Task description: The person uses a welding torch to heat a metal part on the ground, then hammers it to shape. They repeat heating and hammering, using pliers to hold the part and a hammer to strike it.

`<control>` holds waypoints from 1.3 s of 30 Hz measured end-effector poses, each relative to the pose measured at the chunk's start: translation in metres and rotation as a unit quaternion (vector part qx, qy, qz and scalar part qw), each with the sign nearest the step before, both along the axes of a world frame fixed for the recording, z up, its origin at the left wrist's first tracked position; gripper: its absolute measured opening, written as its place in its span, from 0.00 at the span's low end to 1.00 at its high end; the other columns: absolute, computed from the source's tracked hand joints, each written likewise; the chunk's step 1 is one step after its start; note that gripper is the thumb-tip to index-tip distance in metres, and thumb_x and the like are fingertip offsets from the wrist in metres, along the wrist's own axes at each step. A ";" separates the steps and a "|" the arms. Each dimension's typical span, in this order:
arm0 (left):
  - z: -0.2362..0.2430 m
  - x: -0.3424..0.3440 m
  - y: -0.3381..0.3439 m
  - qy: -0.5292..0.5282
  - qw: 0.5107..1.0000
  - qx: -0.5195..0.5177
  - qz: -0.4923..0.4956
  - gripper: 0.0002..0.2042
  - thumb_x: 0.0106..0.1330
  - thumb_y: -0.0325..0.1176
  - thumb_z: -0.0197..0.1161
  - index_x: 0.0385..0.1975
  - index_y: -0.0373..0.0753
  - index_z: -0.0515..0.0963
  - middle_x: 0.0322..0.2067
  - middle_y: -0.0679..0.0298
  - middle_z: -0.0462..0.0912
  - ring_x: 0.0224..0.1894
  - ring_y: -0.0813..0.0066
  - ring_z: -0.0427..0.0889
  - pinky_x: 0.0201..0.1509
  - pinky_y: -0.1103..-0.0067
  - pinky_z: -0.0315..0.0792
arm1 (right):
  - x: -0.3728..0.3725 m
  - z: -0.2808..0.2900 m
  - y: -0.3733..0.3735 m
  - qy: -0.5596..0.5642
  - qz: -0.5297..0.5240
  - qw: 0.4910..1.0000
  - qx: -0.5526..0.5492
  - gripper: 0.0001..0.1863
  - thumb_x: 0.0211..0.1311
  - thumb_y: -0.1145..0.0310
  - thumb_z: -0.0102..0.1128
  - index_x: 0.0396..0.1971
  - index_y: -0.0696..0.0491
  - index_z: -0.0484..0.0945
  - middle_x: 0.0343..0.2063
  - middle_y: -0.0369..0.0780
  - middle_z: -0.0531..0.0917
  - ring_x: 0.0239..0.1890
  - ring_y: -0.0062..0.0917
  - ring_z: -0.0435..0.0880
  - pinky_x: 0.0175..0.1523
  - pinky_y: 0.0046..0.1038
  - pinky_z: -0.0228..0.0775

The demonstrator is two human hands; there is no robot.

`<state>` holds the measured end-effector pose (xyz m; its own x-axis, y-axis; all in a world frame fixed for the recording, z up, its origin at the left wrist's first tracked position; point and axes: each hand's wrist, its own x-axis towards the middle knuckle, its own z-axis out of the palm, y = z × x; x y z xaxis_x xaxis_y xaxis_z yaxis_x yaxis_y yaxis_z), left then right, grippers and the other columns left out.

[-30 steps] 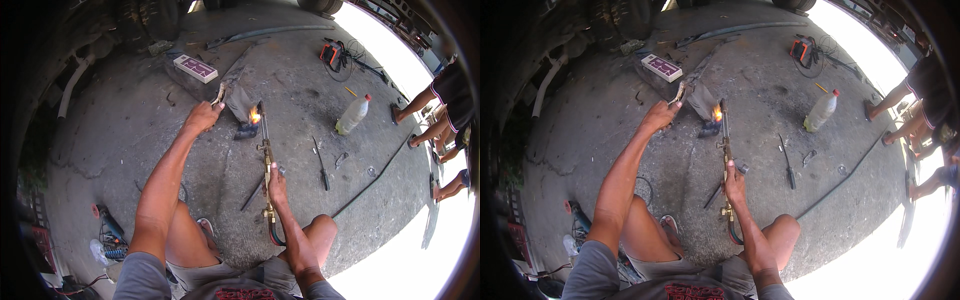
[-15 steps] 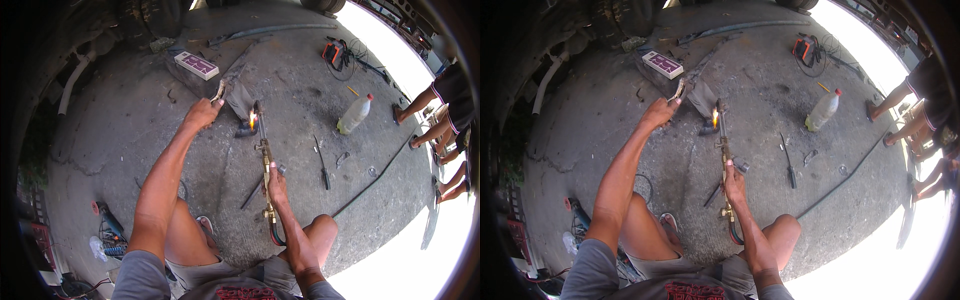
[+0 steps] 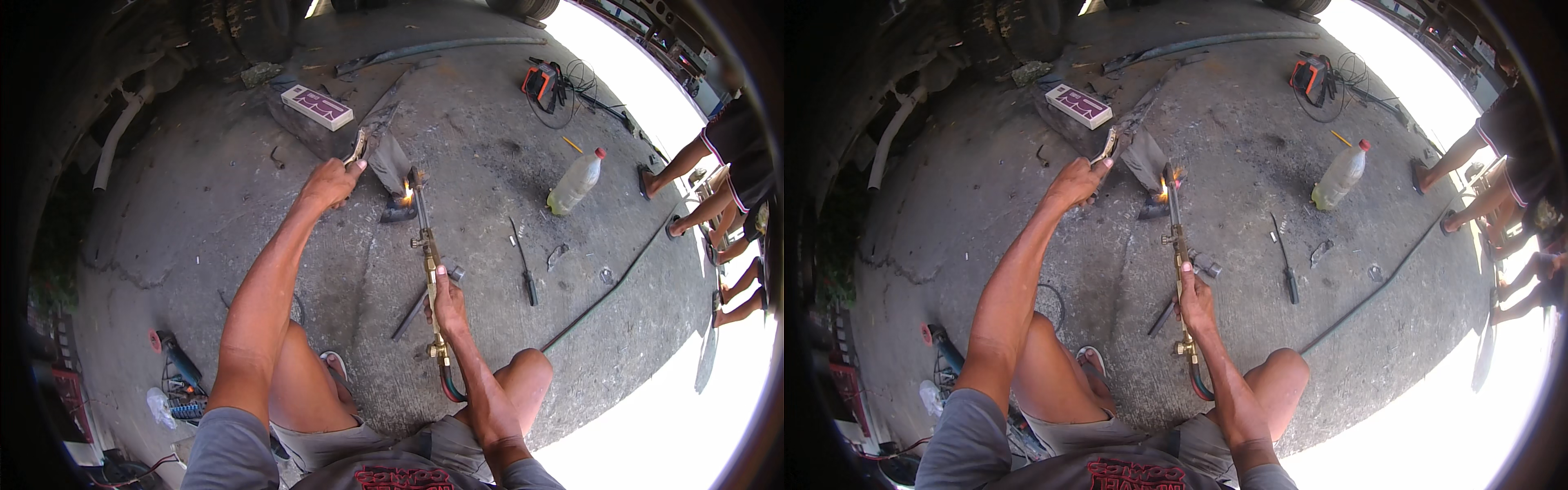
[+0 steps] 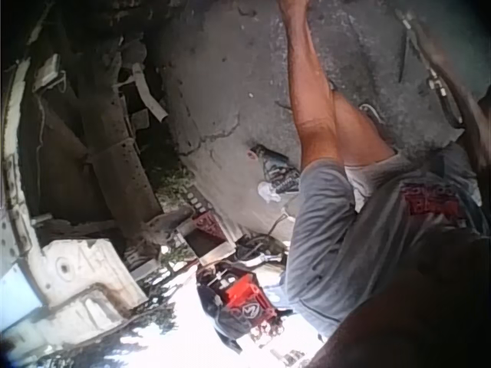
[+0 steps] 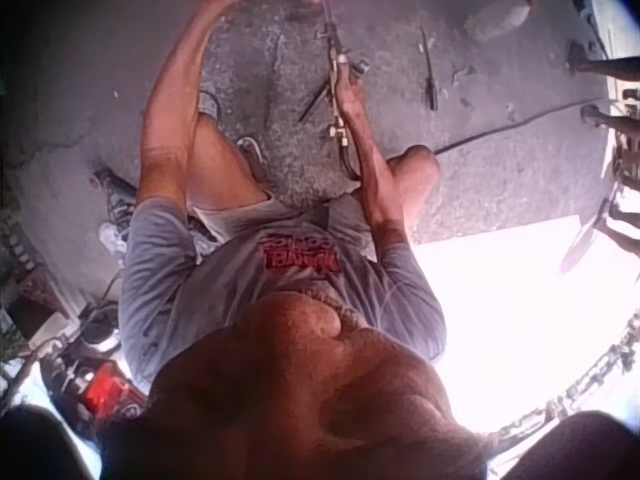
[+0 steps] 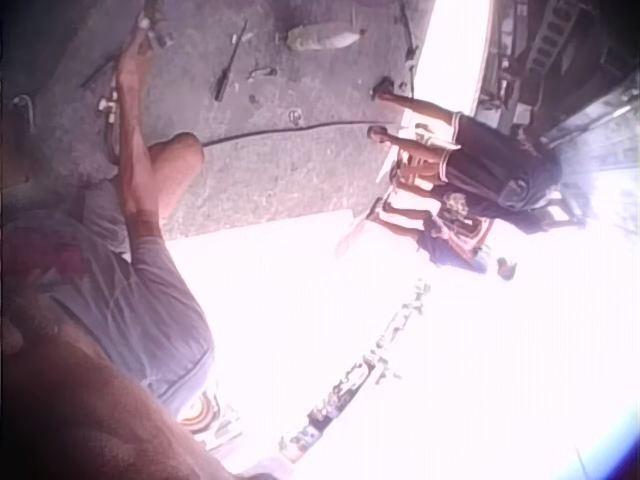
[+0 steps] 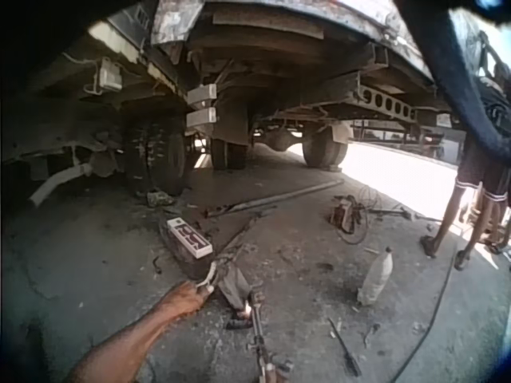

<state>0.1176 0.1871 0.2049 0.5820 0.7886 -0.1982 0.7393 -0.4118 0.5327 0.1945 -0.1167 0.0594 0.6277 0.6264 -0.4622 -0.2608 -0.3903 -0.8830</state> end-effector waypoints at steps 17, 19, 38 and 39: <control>0.002 0.000 -0.002 0.009 1.000 -0.002 -0.009 0.35 0.75 0.67 0.50 0.26 0.33 0.75 0.16 0.59 0.79 0.18 0.70 0.82 0.23 0.71 0.74 | 0.006 -0.017 0.010 -0.016 -0.015 1.000 0.007 0.46 0.71 0.24 0.41 0.34 0.62 0.78 0.17 0.39 0.77 0.17 0.25 0.78 0.22 0.31 0.71; 0.002 0.001 -0.003 0.009 1.000 -0.005 -0.010 0.35 0.75 0.67 0.50 0.26 0.34 0.75 0.16 0.59 0.79 0.18 0.70 0.82 0.23 0.70 0.74 | 0.006 -0.017 0.011 -0.016 -0.019 1.000 0.005 0.42 0.72 0.26 0.41 0.32 0.58 0.76 0.17 0.39 0.76 0.17 0.24 0.77 0.20 0.31 0.69; 0.003 0.004 -0.006 0.012 1.000 -0.013 -0.007 0.39 0.74 0.70 0.49 0.29 0.30 0.76 0.17 0.59 0.80 0.19 0.72 0.82 0.22 0.71 0.75 | 0.016 -0.014 0.010 -0.011 -0.045 0.999 0.012 0.45 0.71 0.25 0.42 0.34 0.61 0.78 0.18 0.39 0.76 0.17 0.24 0.77 0.21 0.31 0.70; 0.004 0.004 -0.005 0.013 1.000 -0.015 -0.008 0.39 0.74 0.70 0.49 0.30 0.30 0.76 0.17 0.59 0.80 0.19 0.72 0.82 0.22 0.72 0.75 | 0.016 -0.012 0.010 -0.009 -0.052 0.999 0.012 0.46 0.71 0.25 0.42 0.34 0.62 0.79 0.17 0.39 0.76 0.17 0.24 0.78 0.22 0.31 0.70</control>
